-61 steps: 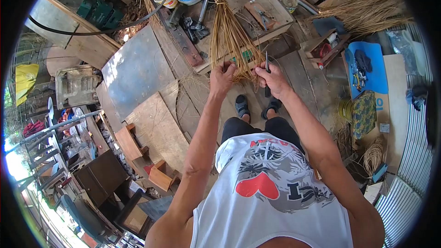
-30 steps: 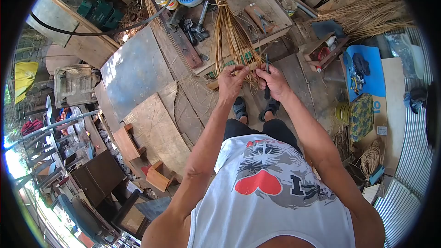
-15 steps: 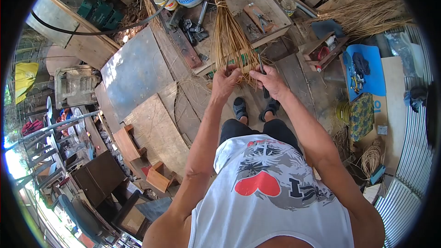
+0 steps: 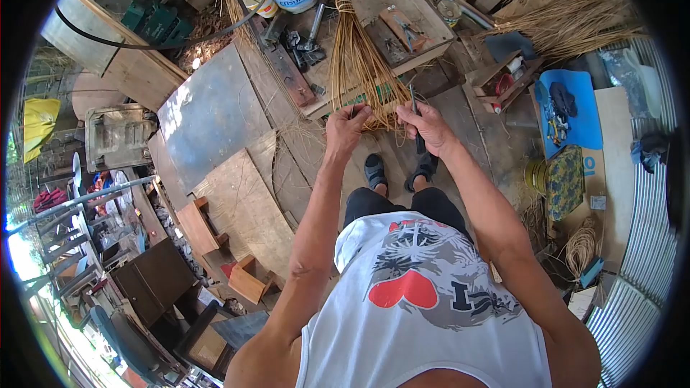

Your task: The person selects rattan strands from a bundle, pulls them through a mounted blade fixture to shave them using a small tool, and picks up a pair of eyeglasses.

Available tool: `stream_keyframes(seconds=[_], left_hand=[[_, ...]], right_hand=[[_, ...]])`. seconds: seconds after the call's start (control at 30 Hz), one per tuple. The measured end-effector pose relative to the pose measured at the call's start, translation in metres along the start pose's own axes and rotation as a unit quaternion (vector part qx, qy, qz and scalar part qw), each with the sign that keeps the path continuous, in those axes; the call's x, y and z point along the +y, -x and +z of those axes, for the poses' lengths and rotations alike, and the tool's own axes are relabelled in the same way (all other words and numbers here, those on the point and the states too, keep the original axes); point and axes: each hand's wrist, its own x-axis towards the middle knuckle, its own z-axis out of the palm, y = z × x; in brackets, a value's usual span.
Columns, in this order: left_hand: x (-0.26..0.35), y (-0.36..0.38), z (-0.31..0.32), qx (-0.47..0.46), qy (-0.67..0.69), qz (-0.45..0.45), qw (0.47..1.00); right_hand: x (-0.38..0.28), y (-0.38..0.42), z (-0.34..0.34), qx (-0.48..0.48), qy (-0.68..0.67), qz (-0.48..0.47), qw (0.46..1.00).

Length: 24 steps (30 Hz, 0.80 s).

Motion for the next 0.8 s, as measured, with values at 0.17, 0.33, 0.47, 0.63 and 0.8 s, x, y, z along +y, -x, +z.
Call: stream_keyframes(seconds=[0.17, 0.33, 0.47, 0.63, 0.8], left_hand=[[0.007, 0.006, 0.009, -0.017, 0.044, -0.001, 0.999], [0.035, 0.017, 0.009, 0.063, -0.249, 0.087, 0.963], [0.044, 0.017, 0.003, 0.072, -0.283, 0.111, 0.95], [0.066, 0.021, 0.001, -0.107, 0.099, -0.049, 0.988], [0.077, 0.017, 0.007, -0.133, 0.159, -0.071, 0.976]], right_hand=[[-0.004, 0.002, 0.01, 0.04, 0.122, -0.01, 0.992], [0.013, -0.006, 0.006, 0.149, 0.142, -0.035, 0.978], [0.015, -0.005, 0.0, 0.185, 0.138, -0.044, 0.972], [-0.017, 0.032, 0.02, 0.238, 0.226, -0.154, 0.932], [-0.036, 0.056, 0.043, 0.14, 0.184, -0.204, 0.951]])
